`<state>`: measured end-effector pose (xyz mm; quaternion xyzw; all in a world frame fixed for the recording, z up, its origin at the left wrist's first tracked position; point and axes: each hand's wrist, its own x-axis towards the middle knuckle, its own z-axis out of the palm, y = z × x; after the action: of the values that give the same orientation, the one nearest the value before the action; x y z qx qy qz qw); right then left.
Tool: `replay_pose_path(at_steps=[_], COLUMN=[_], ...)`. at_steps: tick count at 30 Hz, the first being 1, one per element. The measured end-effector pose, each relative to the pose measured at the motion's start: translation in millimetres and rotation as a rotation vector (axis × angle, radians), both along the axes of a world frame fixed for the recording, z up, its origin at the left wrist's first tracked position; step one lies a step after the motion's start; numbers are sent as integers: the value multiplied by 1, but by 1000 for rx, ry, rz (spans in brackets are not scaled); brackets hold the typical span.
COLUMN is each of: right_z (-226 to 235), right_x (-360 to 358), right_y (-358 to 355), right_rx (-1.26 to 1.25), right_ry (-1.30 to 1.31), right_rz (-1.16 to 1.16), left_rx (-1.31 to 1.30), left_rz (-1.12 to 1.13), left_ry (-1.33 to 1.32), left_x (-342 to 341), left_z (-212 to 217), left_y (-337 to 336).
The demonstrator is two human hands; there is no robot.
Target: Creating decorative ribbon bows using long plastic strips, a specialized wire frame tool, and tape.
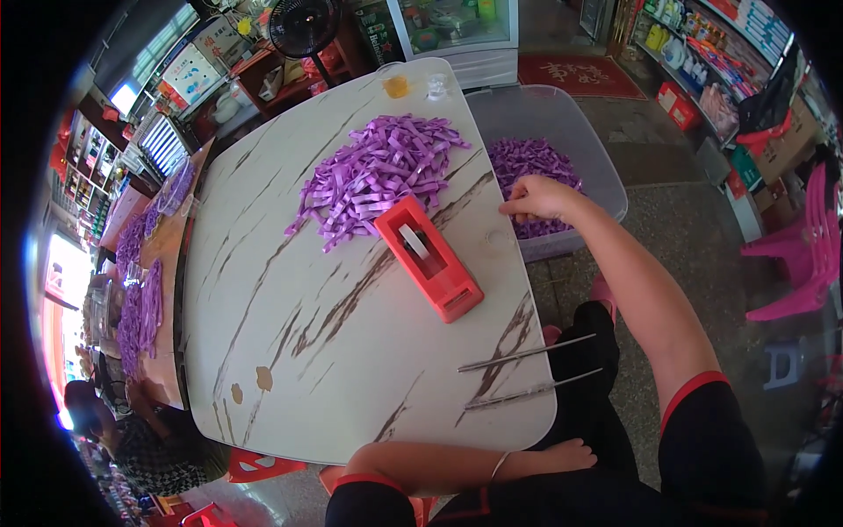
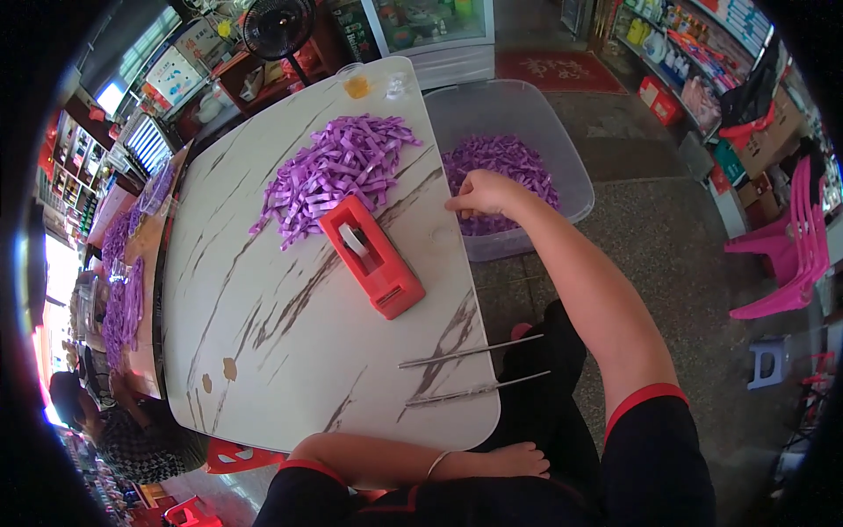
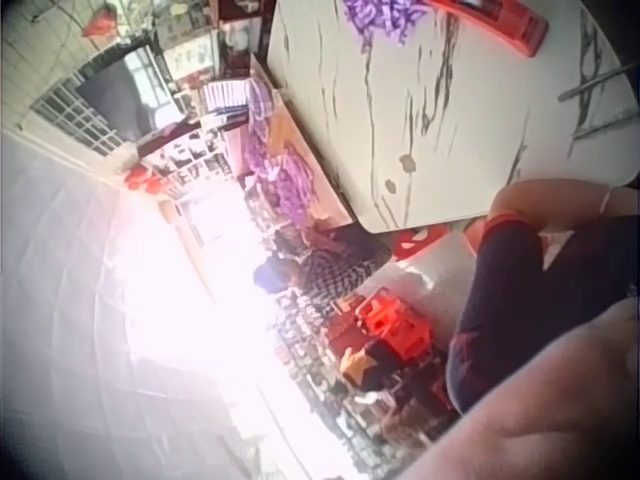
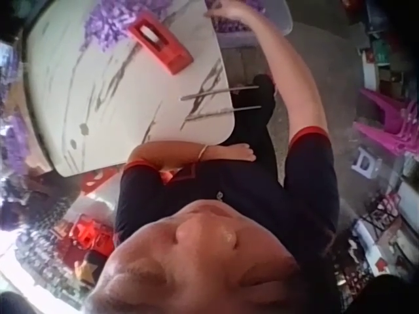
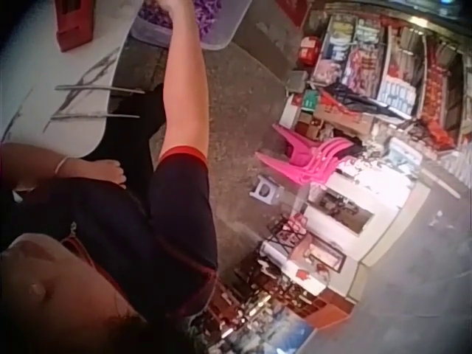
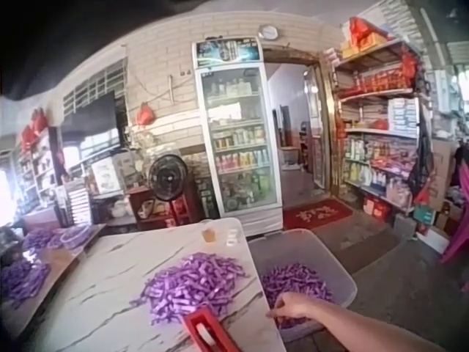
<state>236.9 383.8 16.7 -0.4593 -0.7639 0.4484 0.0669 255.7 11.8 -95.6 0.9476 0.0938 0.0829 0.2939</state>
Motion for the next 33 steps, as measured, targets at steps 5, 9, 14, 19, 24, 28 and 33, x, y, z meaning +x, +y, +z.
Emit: replay_pose_path(at_steps=[5,9,14,19,24,28,33], right_z=[-1,-9,-7,7,11,22,48], right_x=[2,8,8,4,0,-10,-12], right_y=[9,15,19,20,18,4,10], right_rx=[-502,-713,-717,-509,-381,120,394], right_ry=[79,157,103,-53,-79,-233,-302], right_rz=[-11,-19,42,99,180,257,350], left_rx=[-89,-42,-41,2,-40,-10,89], left_rz=[-4,-24,-1,3,-65,-57,-42], left_ry=[7,10,-44,-65,30,36,-14], left_x=[-3,-5,-4,-5,-4,-3,-3], left_z=[5,9,-2,5,5,3,7], left_y=[3,3,-1,2,5,4,7])
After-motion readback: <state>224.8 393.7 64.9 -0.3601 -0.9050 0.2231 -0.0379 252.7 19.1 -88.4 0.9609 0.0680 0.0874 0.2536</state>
